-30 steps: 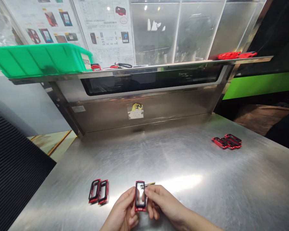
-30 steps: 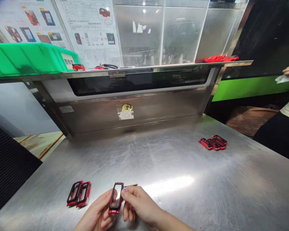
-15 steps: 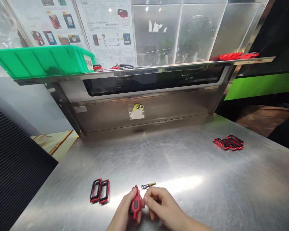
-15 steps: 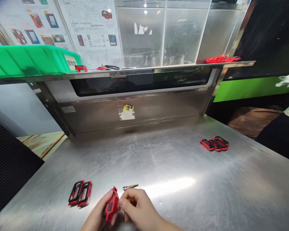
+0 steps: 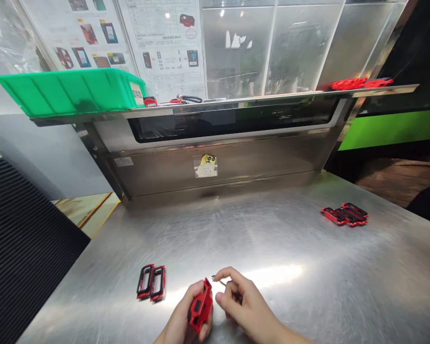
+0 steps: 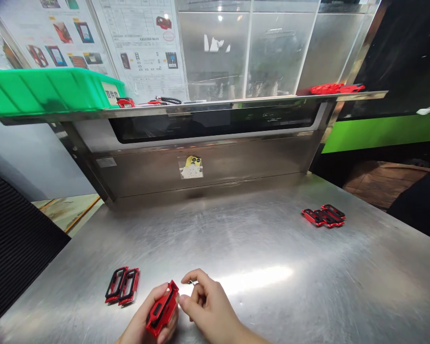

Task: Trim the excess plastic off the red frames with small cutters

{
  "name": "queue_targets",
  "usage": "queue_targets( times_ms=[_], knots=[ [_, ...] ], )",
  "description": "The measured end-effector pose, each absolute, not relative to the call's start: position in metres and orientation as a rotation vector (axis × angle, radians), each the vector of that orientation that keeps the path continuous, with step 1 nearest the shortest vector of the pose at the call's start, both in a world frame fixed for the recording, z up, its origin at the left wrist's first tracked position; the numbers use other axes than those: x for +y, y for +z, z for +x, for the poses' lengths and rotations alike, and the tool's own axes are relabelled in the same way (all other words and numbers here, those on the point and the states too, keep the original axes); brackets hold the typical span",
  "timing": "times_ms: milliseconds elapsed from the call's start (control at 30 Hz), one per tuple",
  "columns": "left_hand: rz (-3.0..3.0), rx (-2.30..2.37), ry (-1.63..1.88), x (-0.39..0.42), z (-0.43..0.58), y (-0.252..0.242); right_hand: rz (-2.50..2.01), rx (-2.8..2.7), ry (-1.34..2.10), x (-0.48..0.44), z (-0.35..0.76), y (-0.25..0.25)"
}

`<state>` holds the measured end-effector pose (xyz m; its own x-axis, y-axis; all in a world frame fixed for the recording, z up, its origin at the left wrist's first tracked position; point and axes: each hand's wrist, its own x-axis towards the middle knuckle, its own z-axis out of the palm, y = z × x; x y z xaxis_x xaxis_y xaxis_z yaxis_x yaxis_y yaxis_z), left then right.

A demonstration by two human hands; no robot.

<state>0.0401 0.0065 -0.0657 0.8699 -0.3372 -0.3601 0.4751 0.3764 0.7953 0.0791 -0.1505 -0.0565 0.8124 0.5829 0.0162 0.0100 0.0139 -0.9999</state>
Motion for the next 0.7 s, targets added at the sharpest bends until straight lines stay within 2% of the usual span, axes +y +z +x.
queue_targets(
  times_ms=[300,567,700],
  knots=[
    [1.230,0.222,-0.445,-0.002,0.034,-0.052,-1.665,-0.435,0.395,-0.149,0.080,-0.062],
    [1.688,-0.252,0.177,0.004,0.033,-0.062,-1.630,-0.338,0.411,-0.148,0.085,-0.059],
    [1.614,-0.097,0.115,-0.002,0.030,-0.054,-1.606,-0.414,0.435,-0.147,0.081,-0.058]
  ],
)
